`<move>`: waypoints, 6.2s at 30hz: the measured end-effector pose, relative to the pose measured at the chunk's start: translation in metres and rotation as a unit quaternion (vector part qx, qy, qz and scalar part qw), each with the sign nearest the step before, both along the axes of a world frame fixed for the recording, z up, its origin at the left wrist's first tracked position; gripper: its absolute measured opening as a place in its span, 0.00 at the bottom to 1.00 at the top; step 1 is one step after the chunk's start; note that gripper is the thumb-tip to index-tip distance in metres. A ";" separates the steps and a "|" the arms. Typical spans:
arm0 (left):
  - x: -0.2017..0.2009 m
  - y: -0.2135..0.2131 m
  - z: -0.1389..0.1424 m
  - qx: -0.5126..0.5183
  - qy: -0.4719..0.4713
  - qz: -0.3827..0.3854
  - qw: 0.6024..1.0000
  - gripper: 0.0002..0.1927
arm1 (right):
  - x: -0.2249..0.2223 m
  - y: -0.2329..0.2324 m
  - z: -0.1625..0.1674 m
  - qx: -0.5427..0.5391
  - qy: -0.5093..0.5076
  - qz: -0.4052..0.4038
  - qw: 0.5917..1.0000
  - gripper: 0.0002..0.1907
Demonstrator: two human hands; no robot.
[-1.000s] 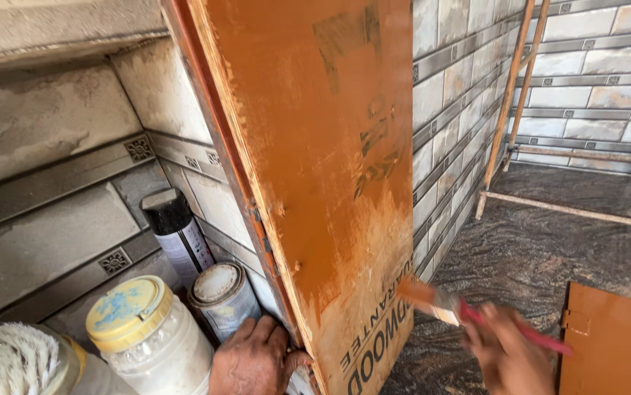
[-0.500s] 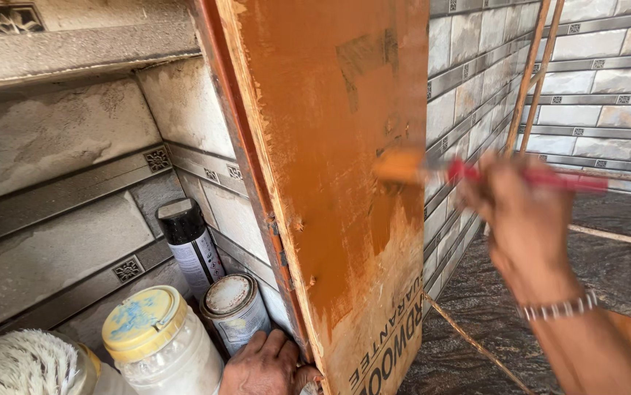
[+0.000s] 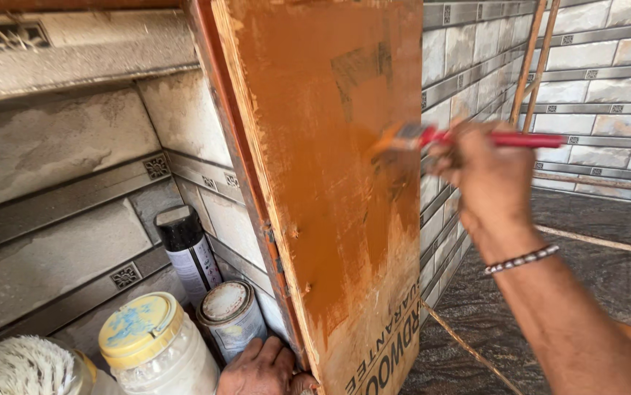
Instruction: The person paints a vertical wooden board with orange paint using a brush. They repeatedly dip the brush into a small paint can and apply the paint to the board's surface and edges.
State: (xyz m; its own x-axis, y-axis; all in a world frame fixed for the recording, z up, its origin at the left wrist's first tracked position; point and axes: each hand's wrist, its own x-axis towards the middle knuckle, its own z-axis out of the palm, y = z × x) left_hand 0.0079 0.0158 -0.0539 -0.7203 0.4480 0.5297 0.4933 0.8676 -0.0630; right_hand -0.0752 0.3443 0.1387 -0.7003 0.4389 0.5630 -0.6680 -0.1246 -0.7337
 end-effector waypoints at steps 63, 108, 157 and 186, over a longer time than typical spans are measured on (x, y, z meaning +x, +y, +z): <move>-0.006 0.009 0.006 -0.052 -0.023 0.034 0.998 0.13 | -0.032 0.007 -0.028 -0.098 0.011 0.040 0.994 0.08; -0.024 -0.002 -0.016 -0.087 -0.048 0.031 0.995 0.14 | -0.071 0.036 -0.075 -0.323 -0.040 0.052 0.944 0.05; 0.033 0.011 0.020 0.046 -0.072 0.053 0.995 0.21 | 0.066 -0.051 -0.275 0.113 -0.222 0.005 0.969 0.12; 0.032 0.006 0.018 0.034 -0.049 0.056 0.997 0.23 | 0.085 -0.059 -0.159 0.205 0.077 0.071 0.973 0.06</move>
State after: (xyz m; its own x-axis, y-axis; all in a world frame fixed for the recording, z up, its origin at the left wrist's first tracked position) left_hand 0.0401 0.0220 -0.0357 -0.8131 0.3274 0.4813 0.3943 0.9180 0.0417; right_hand 0.0100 0.2849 -0.0205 -0.6306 0.0601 0.7737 -0.7716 0.0588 -0.6334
